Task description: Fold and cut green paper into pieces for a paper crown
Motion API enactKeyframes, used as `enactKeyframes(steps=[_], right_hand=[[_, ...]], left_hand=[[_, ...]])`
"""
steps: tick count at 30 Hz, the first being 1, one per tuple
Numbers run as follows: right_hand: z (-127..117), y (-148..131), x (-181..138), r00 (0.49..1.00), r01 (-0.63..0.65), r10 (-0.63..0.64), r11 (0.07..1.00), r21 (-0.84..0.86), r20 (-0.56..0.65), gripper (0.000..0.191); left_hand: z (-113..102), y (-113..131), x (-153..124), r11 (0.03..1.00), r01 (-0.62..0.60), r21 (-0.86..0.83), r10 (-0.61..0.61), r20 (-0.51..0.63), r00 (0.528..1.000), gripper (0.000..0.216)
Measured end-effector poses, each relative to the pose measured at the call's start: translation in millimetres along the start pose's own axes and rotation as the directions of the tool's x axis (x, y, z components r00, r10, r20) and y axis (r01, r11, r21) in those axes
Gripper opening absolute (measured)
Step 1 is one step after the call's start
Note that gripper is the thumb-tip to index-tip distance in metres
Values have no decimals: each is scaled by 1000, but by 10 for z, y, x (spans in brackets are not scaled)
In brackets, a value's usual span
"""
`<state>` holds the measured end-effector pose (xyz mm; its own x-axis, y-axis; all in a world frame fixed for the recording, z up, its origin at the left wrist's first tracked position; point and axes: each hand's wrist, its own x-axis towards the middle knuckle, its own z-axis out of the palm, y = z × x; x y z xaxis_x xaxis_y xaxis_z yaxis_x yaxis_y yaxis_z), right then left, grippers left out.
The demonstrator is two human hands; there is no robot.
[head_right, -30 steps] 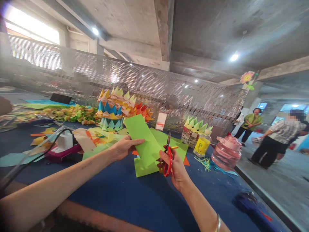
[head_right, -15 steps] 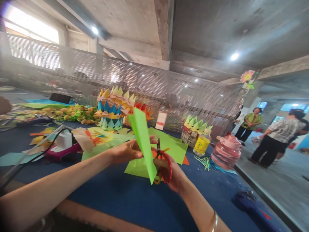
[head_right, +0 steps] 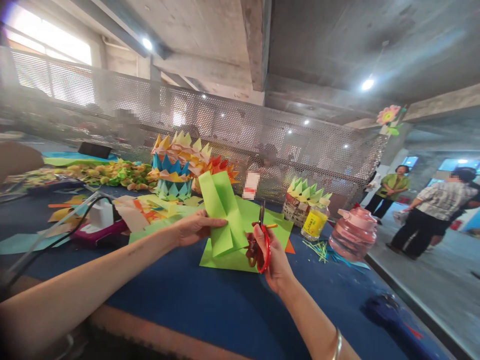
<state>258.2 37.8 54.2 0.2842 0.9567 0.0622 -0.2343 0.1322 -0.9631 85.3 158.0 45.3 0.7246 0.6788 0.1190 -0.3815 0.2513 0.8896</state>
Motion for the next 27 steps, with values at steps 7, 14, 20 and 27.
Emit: enactKeyframes(steps=[7,14,20,27], right_hand=[[-15,59,3,995,69,-56,985,-161,81,62],[-32,120,33,986,166,-164,956,-241,28,63],[-21,117,1,988,138,-125,976,-168,85,58],[-31,99,-86,882,1,24,999,-51,470,46]], left_hand=[[64,-52,-14,999,39,-35,-40,-31,999,36],[234,-163,-82,986,80,-143,-80,9,997,46],[150,-119,-16,985,54,-165,-75,-128,989,28],[1,149,56,970,-51,-236,-15,-270,963,15]])
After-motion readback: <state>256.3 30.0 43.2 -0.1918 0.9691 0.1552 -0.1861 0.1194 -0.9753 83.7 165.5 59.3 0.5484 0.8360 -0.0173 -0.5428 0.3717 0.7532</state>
